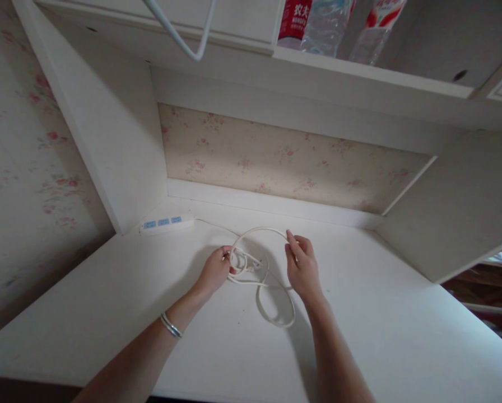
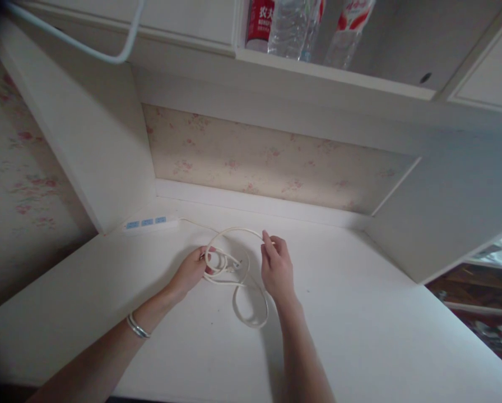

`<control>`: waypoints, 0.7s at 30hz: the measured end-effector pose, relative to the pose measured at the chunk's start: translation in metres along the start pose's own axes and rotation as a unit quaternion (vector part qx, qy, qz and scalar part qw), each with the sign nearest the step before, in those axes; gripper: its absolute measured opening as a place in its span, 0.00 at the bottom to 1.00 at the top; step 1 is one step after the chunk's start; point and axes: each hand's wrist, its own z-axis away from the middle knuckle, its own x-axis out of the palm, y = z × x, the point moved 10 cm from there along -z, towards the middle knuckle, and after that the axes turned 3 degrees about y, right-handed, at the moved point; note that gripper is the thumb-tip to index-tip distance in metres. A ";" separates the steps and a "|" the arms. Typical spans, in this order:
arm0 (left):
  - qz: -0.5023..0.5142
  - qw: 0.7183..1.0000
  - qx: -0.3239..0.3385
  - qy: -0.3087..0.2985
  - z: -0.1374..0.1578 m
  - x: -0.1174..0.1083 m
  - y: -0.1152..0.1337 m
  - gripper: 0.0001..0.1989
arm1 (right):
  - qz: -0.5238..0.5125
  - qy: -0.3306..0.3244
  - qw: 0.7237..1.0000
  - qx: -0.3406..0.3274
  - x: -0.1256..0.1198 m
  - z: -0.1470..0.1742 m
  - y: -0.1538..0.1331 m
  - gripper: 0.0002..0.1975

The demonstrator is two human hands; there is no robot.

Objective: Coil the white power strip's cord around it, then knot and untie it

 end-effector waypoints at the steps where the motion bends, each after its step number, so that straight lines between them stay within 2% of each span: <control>1: 0.003 1.000 -0.004 0.004 0.001 0.000 0.000 0.14 | 0.041 -0.003 0.999 -0.029 0.003 -0.002 -0.011 0.20; 4: 0.020 1.000 -0.009 0.006 0.002 0.004 -0.001 0.14 | 0.141 -0.045 0.983 -0.105 0.020 -0.008 -0.049 0.26; 6: 0.028 1.000 0.005 -0.008 0.002 0.009 0.001 0.14 | 0.167 -0.076 0.967 -0.174 0.032 -0.011 -0.081 0.27; 9: 0.038 0.999 0.024 -0.018 0.002 0.013 0.005 0.12 | 0.142 -0.166 0.929 -0.299 0.061 -0.004 -0.122 0.21; 11: 0.044 0.999 0.024 -0.019 0.002 0.013 0.005 0.11 | 0.130 -0.226 0.903 -0.340 0.078 0.000 -0.130 0.14; 16: 0.020 0.999 0.031 -0.006 -0.001 0.007 -0.001 0.14 | 0.178 -0.337 0.868 -0.318 0.102 -0.003 -0.109 0.04; 19: -0.036 0.997 0.059 0.027 -0.003 0.000 0.000 0.16 | 0.177 -0.371 0.865 -0.289 0.100 -0.005 -0.098 0.11; 21: -0.067 0.994 0.082 0.036 -0.003 -0.002 0.003 0.16 | 0.158 -0.355 0.885 -0.255 0.092 -0.013 -0.090 0.15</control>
